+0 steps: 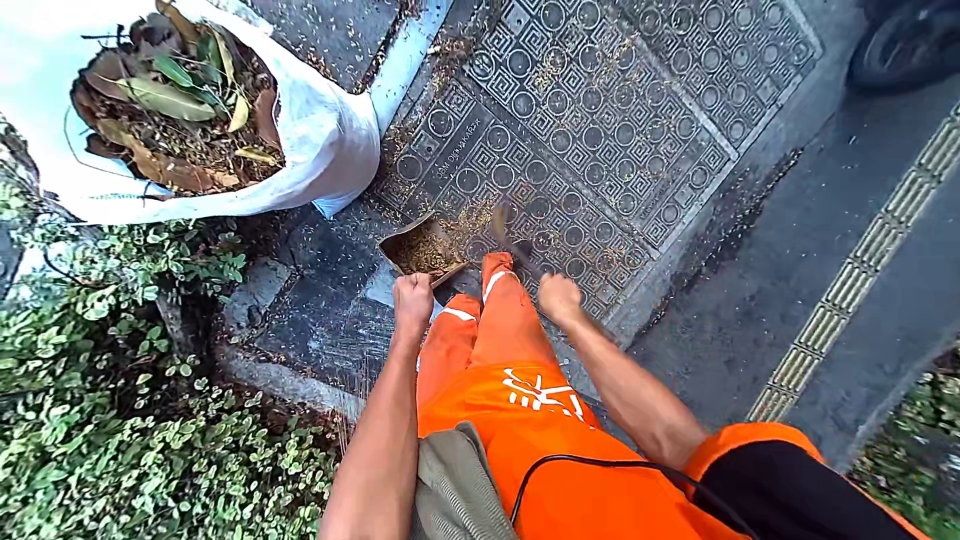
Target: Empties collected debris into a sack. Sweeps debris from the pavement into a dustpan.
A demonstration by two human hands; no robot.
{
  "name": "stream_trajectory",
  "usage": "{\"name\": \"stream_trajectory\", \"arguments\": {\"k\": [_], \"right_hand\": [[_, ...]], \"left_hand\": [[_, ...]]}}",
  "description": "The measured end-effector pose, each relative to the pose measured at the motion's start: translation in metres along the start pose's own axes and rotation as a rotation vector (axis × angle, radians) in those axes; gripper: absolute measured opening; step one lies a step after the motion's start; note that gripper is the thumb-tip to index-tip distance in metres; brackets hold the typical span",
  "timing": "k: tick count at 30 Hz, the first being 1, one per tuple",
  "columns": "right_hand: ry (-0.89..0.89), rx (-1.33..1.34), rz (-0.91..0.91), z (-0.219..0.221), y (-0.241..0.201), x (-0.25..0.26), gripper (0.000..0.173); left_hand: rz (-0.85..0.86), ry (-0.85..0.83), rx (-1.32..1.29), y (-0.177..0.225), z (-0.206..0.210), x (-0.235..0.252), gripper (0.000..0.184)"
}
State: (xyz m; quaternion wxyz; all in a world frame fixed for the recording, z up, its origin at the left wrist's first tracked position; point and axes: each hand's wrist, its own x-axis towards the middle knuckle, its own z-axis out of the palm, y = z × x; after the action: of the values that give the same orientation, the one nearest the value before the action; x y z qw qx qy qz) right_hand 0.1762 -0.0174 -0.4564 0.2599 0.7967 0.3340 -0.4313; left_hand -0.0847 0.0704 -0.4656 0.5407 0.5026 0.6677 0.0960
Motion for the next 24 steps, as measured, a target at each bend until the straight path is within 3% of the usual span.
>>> {"name": "stream_trajectory", "arguments": {"k": [3,6,10,13,15,19,21,24], "right_hand": [[-0.166,-0.087,-0.112,0.011,0.005,-0.03,0.036],[-0.215,-0.078,-0.138,-0.032,0.037,-0.041,0.033],[-0.097,-0.086,-0.191,-0.106,0.061,-0.019,0.026],[0.007,-0.098,-0.108,-0.14,0.038,0.008,0.027],[0.1,-0.084,-0.069,-0.126,0.007,0.021,0.03],[0.15,-0.025,-0.145,-0.011,-0.037,-0.003,0.027],[-0.013,-0.094,-0.203,0.025,-0.046,-0.023,0.029],[-0.2,-0.193,-0.235,0.008,-0.031,-0.042,0.032]], "left_hand": [[-0.016,-0.015,0.002,-0.006,-0.006,-0.008,0.039],[0.005,0.001,-0.097,-0.023,-0.026,-0.003,0.038],[-0.035,0.087,-0.424,-0.069,-0.093,-0.01,0.033],[-0.034,0.141,-0.553,-0.104,-0.145,-0.031,0.037],[-0.023,0.125,-0.549,-0.113,-0.158,-0.049,0.038],[-0.05,0.142,-0.463,-0.091,-0.125,-0.056,0.038],[-0.085,0.176,-0.484,-0.077,-0.099,-0.051,0.038],[-0.125,0.187,-0.465,-0.061,-0.072,-0.043,0.036]]}}
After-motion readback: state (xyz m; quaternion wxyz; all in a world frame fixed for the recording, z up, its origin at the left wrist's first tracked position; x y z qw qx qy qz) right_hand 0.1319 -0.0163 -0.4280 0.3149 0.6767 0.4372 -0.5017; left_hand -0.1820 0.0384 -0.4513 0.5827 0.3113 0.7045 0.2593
